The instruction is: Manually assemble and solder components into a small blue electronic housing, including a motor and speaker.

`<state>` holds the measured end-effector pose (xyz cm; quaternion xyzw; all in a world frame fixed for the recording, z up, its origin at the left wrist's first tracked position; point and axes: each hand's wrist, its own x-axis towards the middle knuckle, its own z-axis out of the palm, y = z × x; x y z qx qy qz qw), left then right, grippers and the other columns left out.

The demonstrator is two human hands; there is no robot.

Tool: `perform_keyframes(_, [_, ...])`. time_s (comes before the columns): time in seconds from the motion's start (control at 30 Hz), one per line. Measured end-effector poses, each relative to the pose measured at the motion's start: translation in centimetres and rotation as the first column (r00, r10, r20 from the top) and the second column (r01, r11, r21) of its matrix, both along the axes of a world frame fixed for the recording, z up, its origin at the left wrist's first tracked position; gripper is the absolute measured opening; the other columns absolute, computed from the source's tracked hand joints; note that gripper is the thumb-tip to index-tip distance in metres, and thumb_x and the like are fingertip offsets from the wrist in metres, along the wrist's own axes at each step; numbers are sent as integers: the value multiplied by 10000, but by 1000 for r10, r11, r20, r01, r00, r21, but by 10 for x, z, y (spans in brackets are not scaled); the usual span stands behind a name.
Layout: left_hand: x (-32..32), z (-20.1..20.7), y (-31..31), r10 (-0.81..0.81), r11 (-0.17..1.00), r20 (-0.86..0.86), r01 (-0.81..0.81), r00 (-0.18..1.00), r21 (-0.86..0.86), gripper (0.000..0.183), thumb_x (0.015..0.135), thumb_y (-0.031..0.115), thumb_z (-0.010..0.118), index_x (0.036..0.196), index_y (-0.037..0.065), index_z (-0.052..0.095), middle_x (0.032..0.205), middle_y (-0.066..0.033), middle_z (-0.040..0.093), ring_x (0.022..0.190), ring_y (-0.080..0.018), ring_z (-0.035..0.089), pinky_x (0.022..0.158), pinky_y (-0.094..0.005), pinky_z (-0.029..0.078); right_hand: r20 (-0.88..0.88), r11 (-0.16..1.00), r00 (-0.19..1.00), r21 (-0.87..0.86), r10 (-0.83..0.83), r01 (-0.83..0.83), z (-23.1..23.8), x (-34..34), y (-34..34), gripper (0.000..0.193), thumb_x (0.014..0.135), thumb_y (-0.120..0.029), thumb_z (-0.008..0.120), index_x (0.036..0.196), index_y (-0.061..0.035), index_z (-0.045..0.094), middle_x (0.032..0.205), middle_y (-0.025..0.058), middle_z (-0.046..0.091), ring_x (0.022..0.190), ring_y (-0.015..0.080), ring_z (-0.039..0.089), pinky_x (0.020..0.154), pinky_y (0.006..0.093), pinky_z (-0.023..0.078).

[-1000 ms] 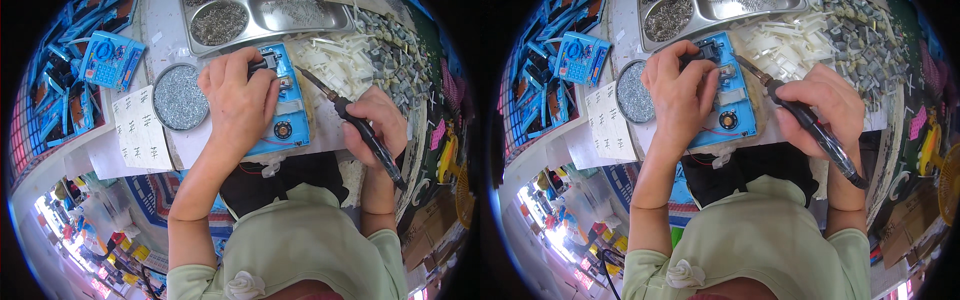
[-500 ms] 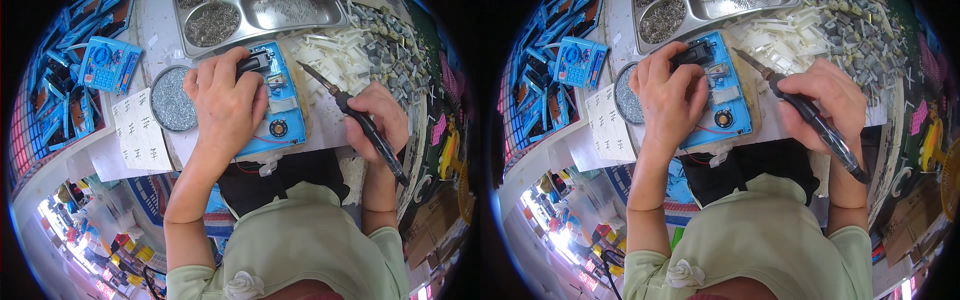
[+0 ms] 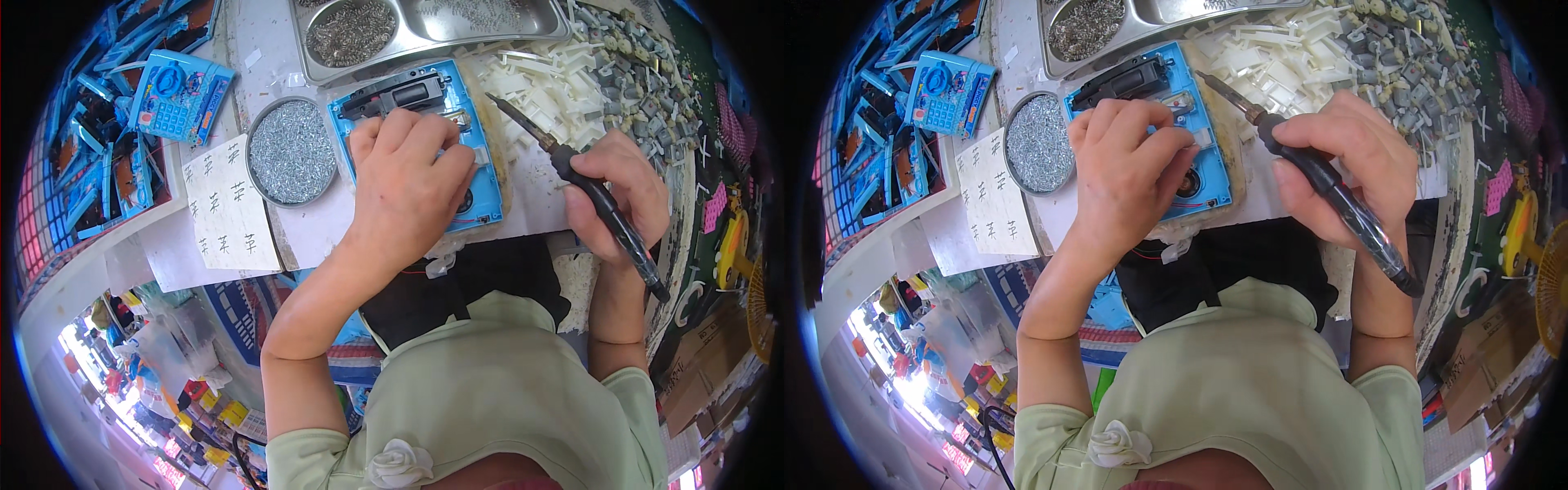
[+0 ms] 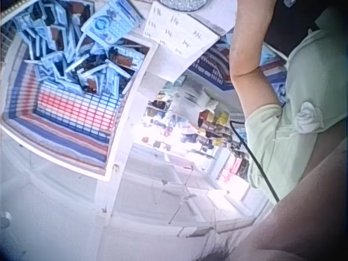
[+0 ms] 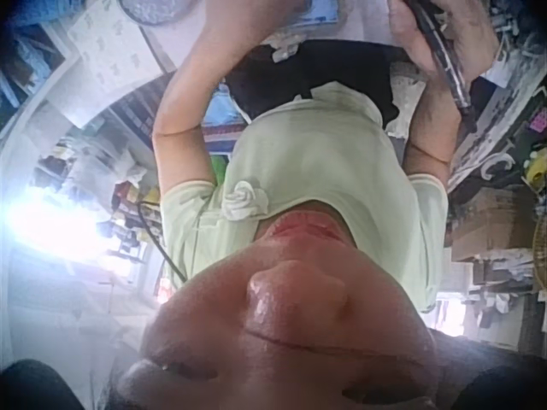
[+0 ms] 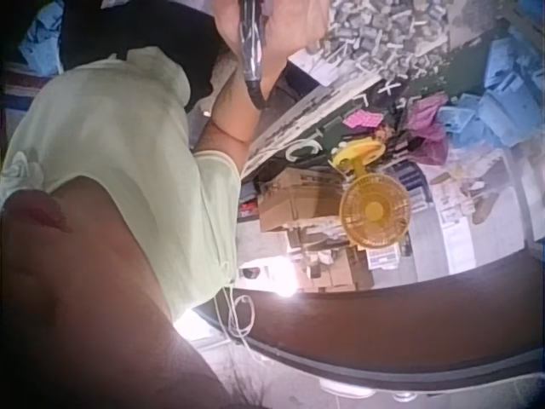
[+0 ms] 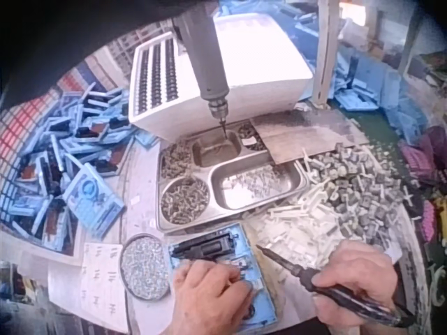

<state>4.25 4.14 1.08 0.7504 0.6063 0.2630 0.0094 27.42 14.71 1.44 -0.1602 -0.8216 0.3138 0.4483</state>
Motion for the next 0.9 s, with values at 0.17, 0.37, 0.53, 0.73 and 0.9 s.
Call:
perform_keyframes(0.17, [-26, 9, -15, 93, 996, 94, -93, 991, -1, 191, 746, 77, 828, 912, 127, 749, 966, -28, 668, 919, -222, 623, 851, -361, 414, 25, 998, 999, -52, -21, 22, 1, 8, -1, 273, 743, 2, 771, 1005, 24, 696, 722, 78, 619, 594, 168, 531, 535, 268, 391])
perform_keyframes(0.37, [-52, -3, -10, 210, 964, 99, -223, 973, 144, 161, 737, 67, 812, 866, 113, 726, 898, -27, 643, 850, -223, 618, 792, -360, 413, 39, 998, 999, -70, 1, 2, -2, 3, -1, 289, 753, 7, 771, 1030, 20, 688, 743, 82, 620, 622, 169, 541, 543, 271, 393])
perform_keyframes(0.53, [-35, 0, -4, 133, 983, 21, -135, 991, 127, 161, 710, 114, 803, 834, 145, 705, 983, -1, 618, 907, -222, 585, 849, -409, 365, 43, 994, 998, -98, -50, 54, -4, 0, -2, 291, 777, -16, 781, 1049, 15, 681, 759, 83, 627, 641, 177, 550, 560, 273, 407])
perform_keyframes(0.73, [-34, -10, 11, 157, 977, -124, -136, 980, 163, 219, 697, 139, 844, 889, 188, 752, 1039, 7, 630, 924, -220, 581, 873, -393, 371, 50, 996, 999, -87, -19, 23, -5, -1, -1, 286, 776, -25, 786, 1042, 9, 685, 747, 75, 624, 629, 176, 546, 566, 276, 414])
perform_keyframes(0.9, [-40, -12, 15, 77, 982, -124, -54, 989, 179, 216, 698, 132, 841, 886, 195, 756, 1046, 7, 632, 921, -216, 585, 861, -389, 372, 74, 995, 997, -92, -38, 45, -5, -1, 1, 283, 769, -32, 791, 1029, 12, 688, 716, 68, 606, 615, 174, 539, 562, 276, 407])
